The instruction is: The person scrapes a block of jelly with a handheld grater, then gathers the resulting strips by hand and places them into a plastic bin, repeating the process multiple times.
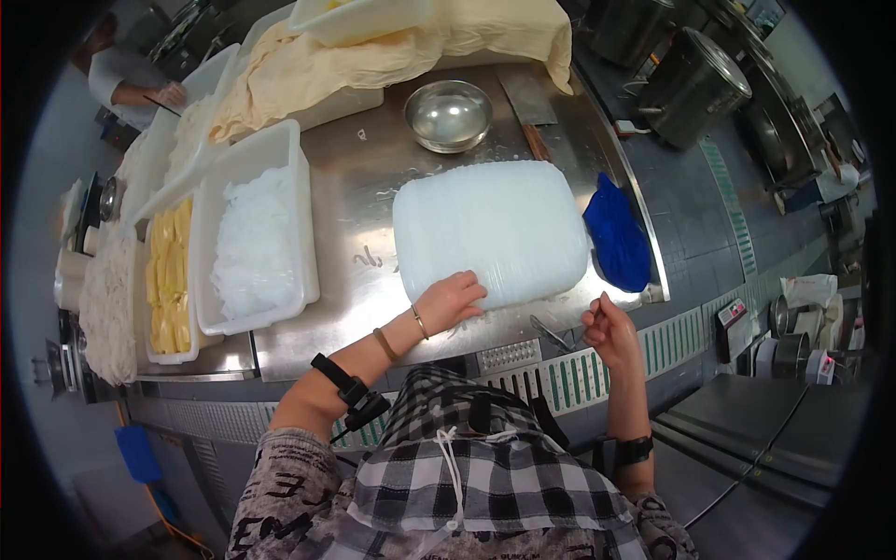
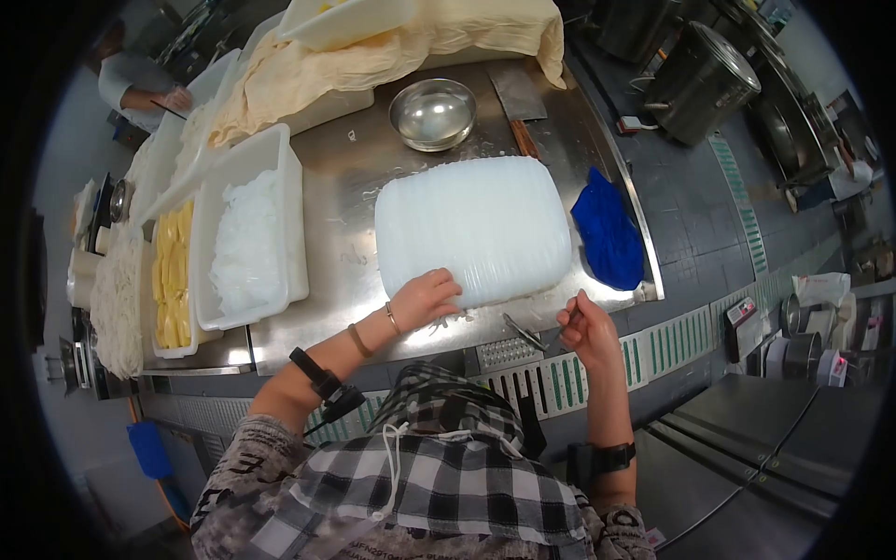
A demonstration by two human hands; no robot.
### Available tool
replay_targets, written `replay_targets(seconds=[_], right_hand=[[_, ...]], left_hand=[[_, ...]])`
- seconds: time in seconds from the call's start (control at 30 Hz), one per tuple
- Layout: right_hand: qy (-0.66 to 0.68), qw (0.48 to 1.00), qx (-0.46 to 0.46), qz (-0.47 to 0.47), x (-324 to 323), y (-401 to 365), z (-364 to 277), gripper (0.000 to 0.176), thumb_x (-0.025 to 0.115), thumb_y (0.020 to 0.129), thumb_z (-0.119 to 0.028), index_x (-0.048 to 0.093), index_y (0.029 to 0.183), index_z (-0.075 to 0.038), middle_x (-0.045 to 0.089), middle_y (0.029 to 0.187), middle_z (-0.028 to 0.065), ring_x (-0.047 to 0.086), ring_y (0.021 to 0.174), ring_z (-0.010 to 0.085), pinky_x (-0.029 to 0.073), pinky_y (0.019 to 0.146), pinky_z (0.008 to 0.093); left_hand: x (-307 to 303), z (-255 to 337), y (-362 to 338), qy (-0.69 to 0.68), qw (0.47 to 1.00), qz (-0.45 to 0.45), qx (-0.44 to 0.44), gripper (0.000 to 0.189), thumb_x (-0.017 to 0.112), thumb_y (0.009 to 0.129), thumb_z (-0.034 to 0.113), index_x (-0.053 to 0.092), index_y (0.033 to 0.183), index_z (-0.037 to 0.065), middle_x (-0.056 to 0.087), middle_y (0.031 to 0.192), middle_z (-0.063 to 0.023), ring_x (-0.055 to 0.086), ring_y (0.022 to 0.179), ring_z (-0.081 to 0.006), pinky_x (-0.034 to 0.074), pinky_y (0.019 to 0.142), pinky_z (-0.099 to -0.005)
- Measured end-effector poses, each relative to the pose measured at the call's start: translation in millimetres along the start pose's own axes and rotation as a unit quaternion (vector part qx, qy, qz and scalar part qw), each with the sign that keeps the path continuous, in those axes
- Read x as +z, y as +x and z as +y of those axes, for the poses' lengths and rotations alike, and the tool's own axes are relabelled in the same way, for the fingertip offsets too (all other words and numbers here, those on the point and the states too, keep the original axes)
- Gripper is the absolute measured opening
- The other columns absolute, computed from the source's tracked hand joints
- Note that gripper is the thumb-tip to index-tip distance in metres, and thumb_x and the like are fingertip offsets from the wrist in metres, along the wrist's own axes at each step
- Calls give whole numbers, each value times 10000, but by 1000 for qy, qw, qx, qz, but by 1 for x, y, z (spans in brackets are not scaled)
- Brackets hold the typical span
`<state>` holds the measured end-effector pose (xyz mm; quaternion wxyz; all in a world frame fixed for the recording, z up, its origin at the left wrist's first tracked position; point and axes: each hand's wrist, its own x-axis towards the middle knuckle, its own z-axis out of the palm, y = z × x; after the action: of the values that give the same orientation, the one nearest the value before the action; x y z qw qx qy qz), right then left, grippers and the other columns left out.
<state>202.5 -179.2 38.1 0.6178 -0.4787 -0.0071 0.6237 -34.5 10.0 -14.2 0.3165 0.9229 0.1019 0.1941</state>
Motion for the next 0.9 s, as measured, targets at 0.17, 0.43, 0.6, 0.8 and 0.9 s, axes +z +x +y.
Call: replay_targets(seconds=[0.17,0.43,0.6,0.8,0.9], right_hand=[[-11,1000,2,-16,4,11,-6,274,390,891,-332,498,761,-116,514,657,47,311,401,69,254,404,198],[-34,999,-5,-19,19,24,-23,282,397,888,-338,504,753,-115,515,649,46,319,401,60,254,400,189],[-34,999,-4,-25,24,33,-29,282,402,888,-336,505,753,-112,515,650,50,323,404,60,255,394,184],[-37,999,-7,-39,57,46,-38,280,395,895,-299,521,800,-68,535,699,63,374,462,71,313,442,190],[-188,970,-121,-99,89,72,-56,267,390,899,-225,542,859,-9,552,747,55,449,591,86,380,547,207]], left_hand=[[1,8,1,62,994,-81,40,267,648,646,122,471,836,59,459,810,-95,499,748,-271,432,620,-349],[-25,3,5,-213,968,14,-134,144,607,676,15,485,745,49,465,724,-38,481,666,-140,421,589,-248],[-158,0,-9,-345,867,234,-272,130,567,733,-32,491,771,67,467,736,35,463,652,-54,411,571,-185],[-262,-102,-137,75,863,363,-343,209,602,715,33,541,915,33,536,868,-56,510,800,-155,416,704,-242],[-255,-96,-143,303,821,340,-344,288,619,690,56,539,964,19,522,993,-114,492,935,-241,398,795,-300]])
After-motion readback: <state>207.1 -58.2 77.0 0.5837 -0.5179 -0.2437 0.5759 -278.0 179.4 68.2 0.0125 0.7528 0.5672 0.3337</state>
